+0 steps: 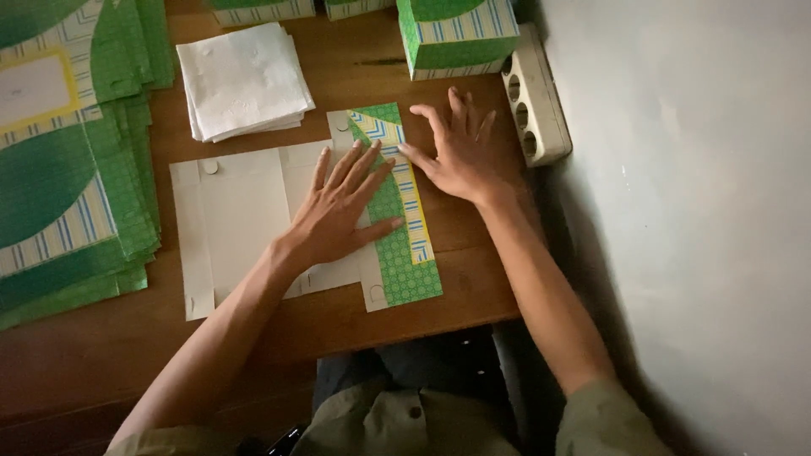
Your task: The person assembles a small cardboard box by folding the pre-cut flaps and tucking them into slots to form the sides and base. The person repeats this process with multiple identical boxes on a wooden table.
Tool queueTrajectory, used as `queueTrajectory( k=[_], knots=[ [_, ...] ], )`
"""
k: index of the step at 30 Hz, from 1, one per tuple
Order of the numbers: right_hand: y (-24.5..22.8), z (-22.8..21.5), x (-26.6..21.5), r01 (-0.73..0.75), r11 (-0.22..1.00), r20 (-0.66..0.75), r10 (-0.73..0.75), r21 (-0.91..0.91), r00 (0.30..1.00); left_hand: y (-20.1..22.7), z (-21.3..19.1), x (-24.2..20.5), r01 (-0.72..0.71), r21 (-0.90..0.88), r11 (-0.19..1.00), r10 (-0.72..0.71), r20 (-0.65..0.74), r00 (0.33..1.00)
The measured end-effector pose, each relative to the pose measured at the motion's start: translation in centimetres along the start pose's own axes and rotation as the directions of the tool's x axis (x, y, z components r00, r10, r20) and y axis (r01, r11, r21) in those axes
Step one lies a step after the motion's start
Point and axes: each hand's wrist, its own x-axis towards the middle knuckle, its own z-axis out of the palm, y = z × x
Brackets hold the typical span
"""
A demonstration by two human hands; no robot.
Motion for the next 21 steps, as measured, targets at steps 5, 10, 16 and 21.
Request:
queueTrajectory(
  k=[5, 10, 16, 21],
  knots=[
    [0.1, -1.9, -0.6, 0.049, 0.999, 0.109, -0.048, -0.006, 0.993, 0.0, -0.1, -0.1, 0.013, 0.018, 1.0, -0.013, 0.006, 1.0],
    [-1.2, -4.8, -1.9, 0.06, 0.998, 0.236, -0.065, 0.03, 0.97, -0.1, 0.1, -0.1, 0.007, 0.022, 1.0, -0.007, 0.008, 1.0],
    [-1.0, -4.5, -2.1, 0.086, 0.996, 0.38, -0.074, -0.016, 0.922, 0.1, -0.1, 0.0, 0.016, 0.034, 0.999, -0.016, 0.006, 1.0],
    [-1.1, -5.0, -2.7, 0.142, 0.989, 0.414, -0.113, -0.038, 0.903, 0.1, -0.1, 0.1, 0.016, 0.02, 1.0, -0.016, 0.005, 1.0]
  ],
)
